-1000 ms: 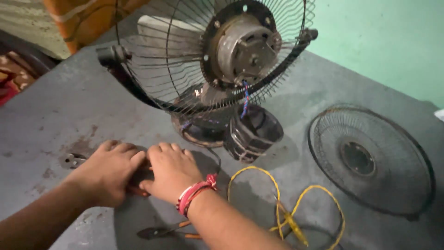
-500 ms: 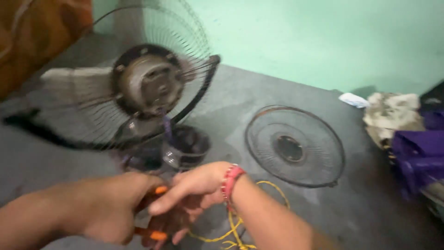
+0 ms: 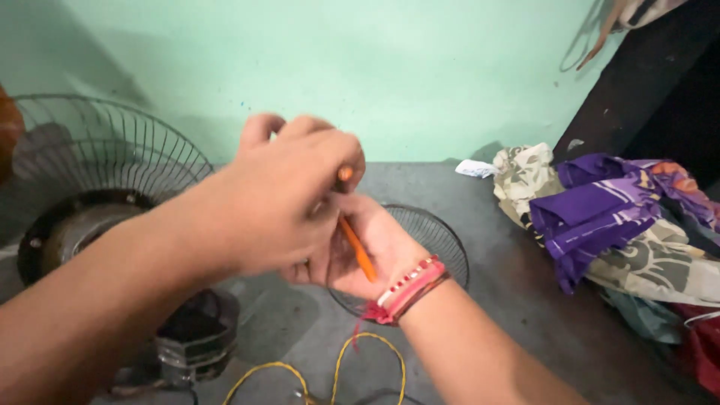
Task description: The person works on the rear motor housing of a standing electric fan. They remove the rear grille, then use pliers to adjust and secure wires and small components inside the motor housing. The front grille and fan blades remain attached during the clip.
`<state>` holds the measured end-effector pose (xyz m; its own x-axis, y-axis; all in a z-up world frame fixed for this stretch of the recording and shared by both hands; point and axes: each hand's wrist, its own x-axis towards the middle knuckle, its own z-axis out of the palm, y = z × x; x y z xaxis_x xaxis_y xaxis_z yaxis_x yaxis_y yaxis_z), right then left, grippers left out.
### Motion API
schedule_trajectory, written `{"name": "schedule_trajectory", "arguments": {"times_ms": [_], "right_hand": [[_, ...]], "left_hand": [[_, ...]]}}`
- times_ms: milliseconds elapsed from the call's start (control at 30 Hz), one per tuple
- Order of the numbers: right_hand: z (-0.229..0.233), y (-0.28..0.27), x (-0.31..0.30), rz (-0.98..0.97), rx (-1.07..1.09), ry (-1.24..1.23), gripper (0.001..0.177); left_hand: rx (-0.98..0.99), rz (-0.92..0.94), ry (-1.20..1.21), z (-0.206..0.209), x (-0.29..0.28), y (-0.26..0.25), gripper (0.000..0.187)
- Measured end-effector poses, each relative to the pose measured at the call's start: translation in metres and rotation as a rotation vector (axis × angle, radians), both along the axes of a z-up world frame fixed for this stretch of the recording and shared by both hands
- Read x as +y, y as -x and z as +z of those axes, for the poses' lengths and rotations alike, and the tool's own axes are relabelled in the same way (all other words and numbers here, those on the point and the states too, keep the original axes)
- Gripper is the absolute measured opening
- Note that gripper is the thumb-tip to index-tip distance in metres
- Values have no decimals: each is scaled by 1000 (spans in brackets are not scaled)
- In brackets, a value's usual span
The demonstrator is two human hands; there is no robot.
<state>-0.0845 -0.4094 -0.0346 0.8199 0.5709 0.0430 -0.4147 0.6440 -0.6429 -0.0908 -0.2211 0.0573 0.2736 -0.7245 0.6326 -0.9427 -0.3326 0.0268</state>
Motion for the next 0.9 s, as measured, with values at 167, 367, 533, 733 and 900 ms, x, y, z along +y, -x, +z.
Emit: {"name": "schedule_trajectory", "arguments": {"times_ms": [167,367,533,733,900], "right_hand": [[17,-16,5,-259,84,324,32],[28,-15,20,-265,62,650,9],[33,-13,49,113,8,372,8],[24,-22,68,129,-357,1034,23],[3,-30,85,76,-445,944,30]], "left_hand": [[-184,181,-172,8,34,-38,58],[-25,928,-492,30,103,-68,88],[378,1190,-809,18,117,-52,79],[302,1200,-916,8,120,-41,38],[275,1207,-885,-1,124,-46,34]]}}
